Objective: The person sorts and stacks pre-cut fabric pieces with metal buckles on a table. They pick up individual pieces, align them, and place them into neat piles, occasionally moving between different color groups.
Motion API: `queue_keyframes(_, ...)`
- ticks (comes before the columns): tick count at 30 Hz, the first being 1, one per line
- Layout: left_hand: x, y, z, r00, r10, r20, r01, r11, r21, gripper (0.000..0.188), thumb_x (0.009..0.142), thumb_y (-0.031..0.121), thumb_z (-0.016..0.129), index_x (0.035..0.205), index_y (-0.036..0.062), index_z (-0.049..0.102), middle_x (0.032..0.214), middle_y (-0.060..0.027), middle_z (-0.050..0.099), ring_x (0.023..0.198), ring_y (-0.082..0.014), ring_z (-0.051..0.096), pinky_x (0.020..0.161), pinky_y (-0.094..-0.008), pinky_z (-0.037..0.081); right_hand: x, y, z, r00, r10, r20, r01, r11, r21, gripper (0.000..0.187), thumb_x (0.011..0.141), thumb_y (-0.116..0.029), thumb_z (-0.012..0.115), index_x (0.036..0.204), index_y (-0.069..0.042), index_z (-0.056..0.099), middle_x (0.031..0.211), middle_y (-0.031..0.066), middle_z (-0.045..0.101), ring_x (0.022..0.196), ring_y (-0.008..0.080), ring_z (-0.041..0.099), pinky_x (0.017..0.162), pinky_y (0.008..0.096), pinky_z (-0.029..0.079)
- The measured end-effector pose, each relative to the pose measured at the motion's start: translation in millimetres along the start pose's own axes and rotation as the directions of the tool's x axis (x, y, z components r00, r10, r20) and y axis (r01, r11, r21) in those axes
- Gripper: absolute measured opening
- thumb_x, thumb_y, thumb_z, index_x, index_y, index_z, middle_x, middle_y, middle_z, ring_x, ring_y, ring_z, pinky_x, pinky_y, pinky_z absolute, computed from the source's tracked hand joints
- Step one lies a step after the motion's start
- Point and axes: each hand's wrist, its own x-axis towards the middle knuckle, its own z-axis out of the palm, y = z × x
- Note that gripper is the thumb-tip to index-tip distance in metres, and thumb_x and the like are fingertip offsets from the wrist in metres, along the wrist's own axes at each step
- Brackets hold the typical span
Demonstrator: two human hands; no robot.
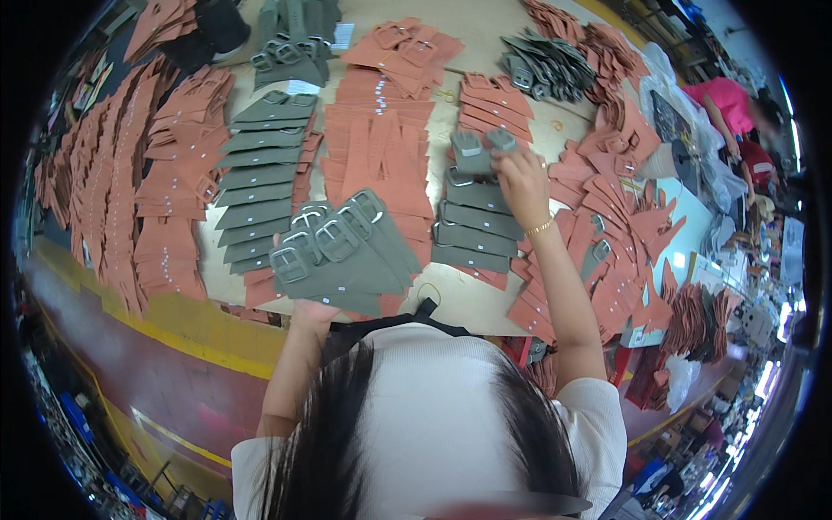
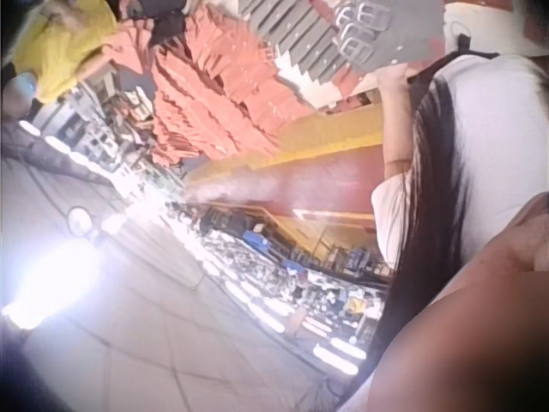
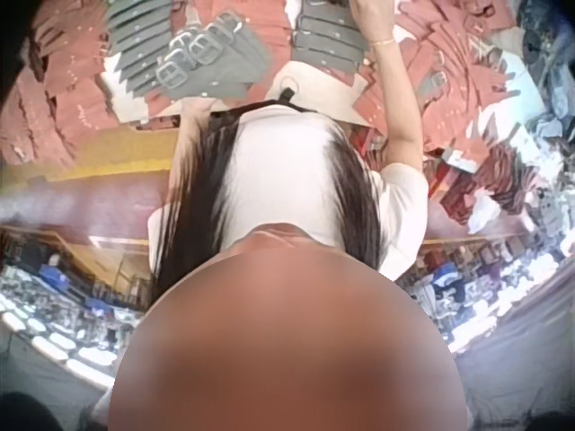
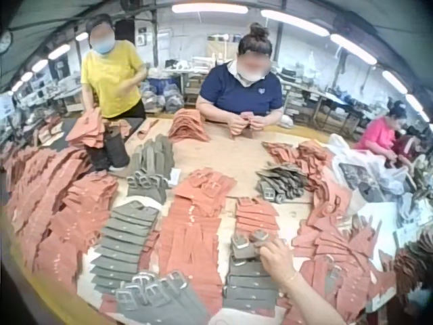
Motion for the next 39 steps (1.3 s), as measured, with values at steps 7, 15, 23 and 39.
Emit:
queue_keyframes(7, 5, -6, 0, 0.993, -0.041, 0.110, 0.054, 0.992, -0.112, 0.072, 0.089, 0.070, 0.041, 0.132, 0.0152, 0.057, 0.138, -0.0123, 0.053, 0.128, -0.0352, 0.047, 0.109, -0.0564, 0.031, -29, -10, 5, 0.984, 0.061, 0.170, -0.087, 0.985, 0.152, 0.014, 0.076, -0.006, 0.068, 0.090, -0.009, 0.065, 0.104, 0.0014, 0.068, 0.098, 0.0239, 0.059, 0.087, 0.0387, 0.043)
queue_keyframes(15, 9, -9, 4, 0.942, -0.106, 0.318, 0.184, 0.957, -0.226, 0.077, 0.089, 0.071, 0.039, 0.141, 0.0151, 0.048, 0.146, -0.0119, 0.046, 0.133, -0.0341, 0.043, 0.112, -0.0562, 0.027, 42, -82, -5, 0.995, -0.007, 0.097, -0.028, 0.933, 0.360, 0.010, 0.079, -0.011, 0.072, 0.088, -0.008, 0.069, 0.116, 0.0073, 0.063, 0.104, 0.0290, 0.057, 0.090, 0.0399, 0.043)
queue_keyframes(23, -22, 12, -22, 0.925, 0.050, 0.377, 0.082, 0.942, -0.326, 0.085, 0.087, 0.071, 0.042, 0.148, 0.0114, 0.038, 0.151, -0.0118, 0.039, 0.137, -0.0325, 0.038, 0.114, -0.0551, 0.025, 179, -195, 42, 0.942, -0.333, 0.041, 0.238, 0.751, 0.616, 0.013, 0.084, -0.011, 0.068, 0.096, -0.005, 0.069, 0.113, 0.0093, 0.062, 0.098, 0.0277, 0.058, 0.085, 0.0360, 0.048)
queue_keyframes(39, -63, 57, -96, 0.899, 0.217, 0.380, -0.095, 0.945, -0.314, 0.091, 0.086, 0.074, 0.041, 0.150, 0.0101, 0.034, 0.153, -0.0107, 0.036, 0.140, -0.0335, 0.035, 0.114, -0.0571, 0.025, 323, -325, 242, 0.777, -0.213, 0.593, 0.060, 0.962, 0.267, 0.067, 0.065, -0.045, 0.084, 0.121, -0.015, 0.061, 0.124, 0.0089, 0.056, 0.119, 0.0318, 0.051, 0.101, 0.0495, 0.039)
